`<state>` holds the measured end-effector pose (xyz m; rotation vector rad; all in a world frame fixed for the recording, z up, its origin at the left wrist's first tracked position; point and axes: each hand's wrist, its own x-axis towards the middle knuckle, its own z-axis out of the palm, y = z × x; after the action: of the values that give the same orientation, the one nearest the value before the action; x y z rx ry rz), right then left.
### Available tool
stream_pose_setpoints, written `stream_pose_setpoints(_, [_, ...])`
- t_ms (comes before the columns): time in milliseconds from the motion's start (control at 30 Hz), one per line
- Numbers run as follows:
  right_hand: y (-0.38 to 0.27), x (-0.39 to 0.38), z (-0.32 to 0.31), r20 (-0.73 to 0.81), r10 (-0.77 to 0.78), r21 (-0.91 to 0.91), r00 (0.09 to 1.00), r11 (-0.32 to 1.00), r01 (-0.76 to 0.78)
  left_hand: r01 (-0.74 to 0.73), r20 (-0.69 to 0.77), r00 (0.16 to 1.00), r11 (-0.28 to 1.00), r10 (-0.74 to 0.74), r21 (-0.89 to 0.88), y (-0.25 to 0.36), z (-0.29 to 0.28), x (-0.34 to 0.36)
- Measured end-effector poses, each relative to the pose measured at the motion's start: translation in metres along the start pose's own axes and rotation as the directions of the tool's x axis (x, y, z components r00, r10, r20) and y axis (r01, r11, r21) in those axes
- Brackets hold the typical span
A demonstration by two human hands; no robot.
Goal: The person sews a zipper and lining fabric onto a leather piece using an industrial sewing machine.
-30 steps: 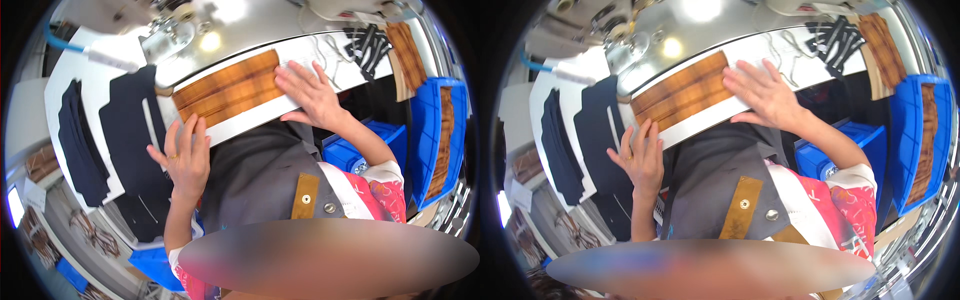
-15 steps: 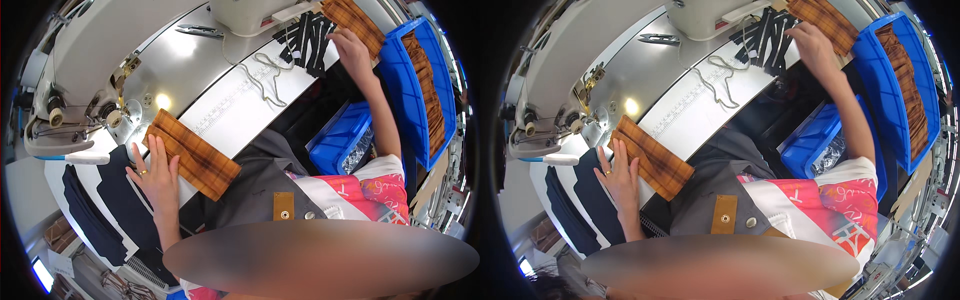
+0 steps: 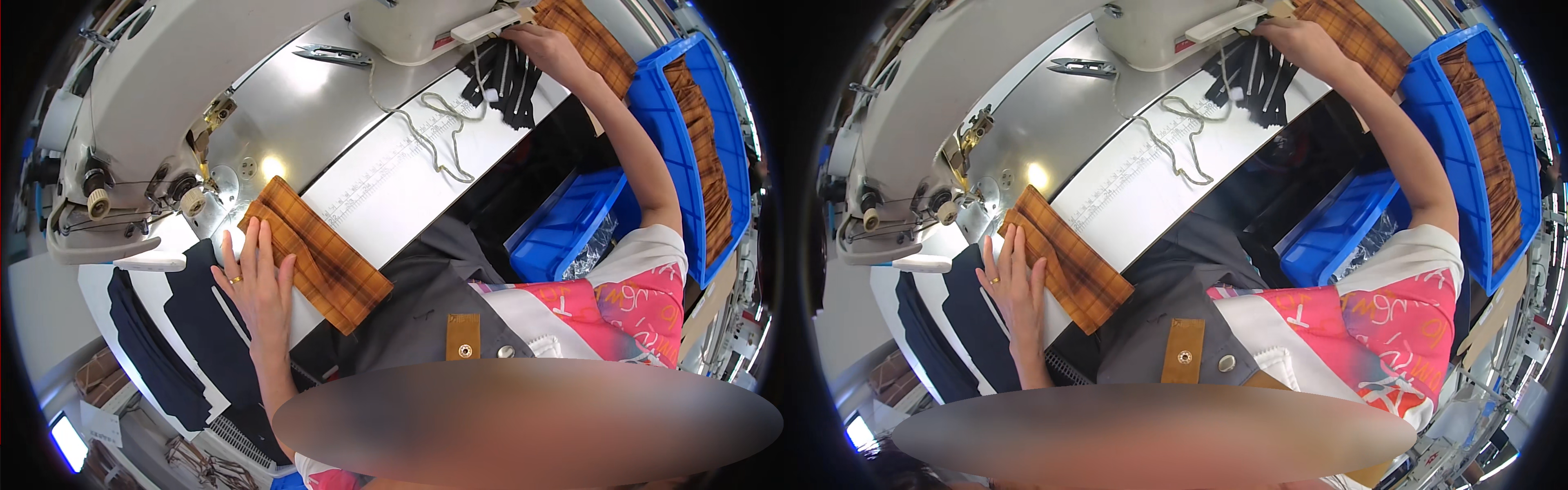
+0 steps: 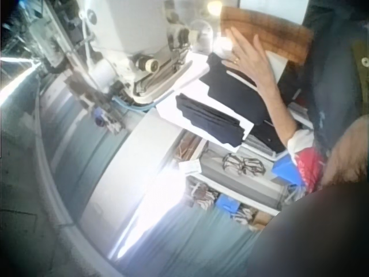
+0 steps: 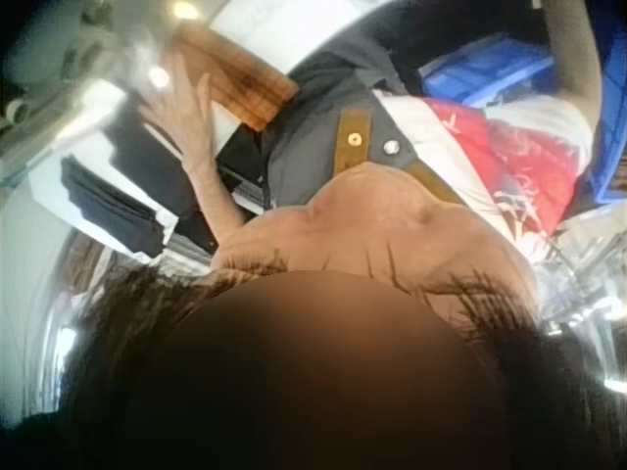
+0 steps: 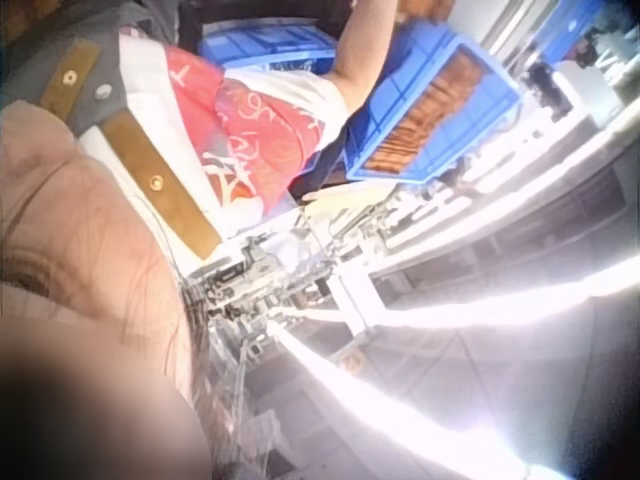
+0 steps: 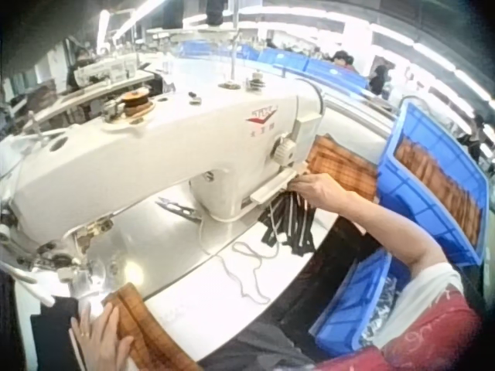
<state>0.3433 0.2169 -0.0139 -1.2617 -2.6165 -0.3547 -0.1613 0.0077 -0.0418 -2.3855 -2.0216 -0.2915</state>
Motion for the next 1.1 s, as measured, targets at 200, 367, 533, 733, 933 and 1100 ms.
stream_pose_setpoints(200, [0.019, -0.026, -0.019, -0.244, 0.218, 0.253, 0.945, 0.955, -0.155, 0.027, 0.029, 0.999, 0.995, -0.025, -0.091, -0.001, 0.000, 0.005])
stream_pose_setpoints(367, [-0.116, 0.019, -0.089, -0.416, 0.313, 0.623, 0.854, 0.782, 0.018, 0.046, 0.035, 0.998, 0.997, -0.045, -0.057, -0.006, 0.000, -0.003])
stream_pose_setpoints(533, [-0.254, 0.049, -0.068, -0.365, -0.231, 0.772, 0.902, 0.467, 0.432, -0.143, -0.119, 0.983, 0.989, 0.137, -0.043, -0.014, 0.004, 0.016])
stream_pose_setpoints(733, [-0.321, 0.108, 0.015, -0.445, -0.328, 0.633, 0.833, 0.543, 0.552, -0.246, -0.255, 0.936, 0.969, 0.241, 0.014, -0.021, 0.010, 0.027])
stream_pose_setpoints(933, [-0.324, 0.115, 0.036, -0.407, -0.314, 0.598, 0.858, 0.619, 0.510, -0.231, -0.350, 0.917, 0.970, 0.191, -0.076, -0.026, 0.012, 0.022])
stream_pose_setpoints(1100, [-0.323, 0.113, 0.036, -0.349, -0.363, 0.574, 0.864, 0.646, 0.503, -0.202, -0.289, 0.942, 0.976, 0.173, -0.076, -0.029, 0.008, 0.020])
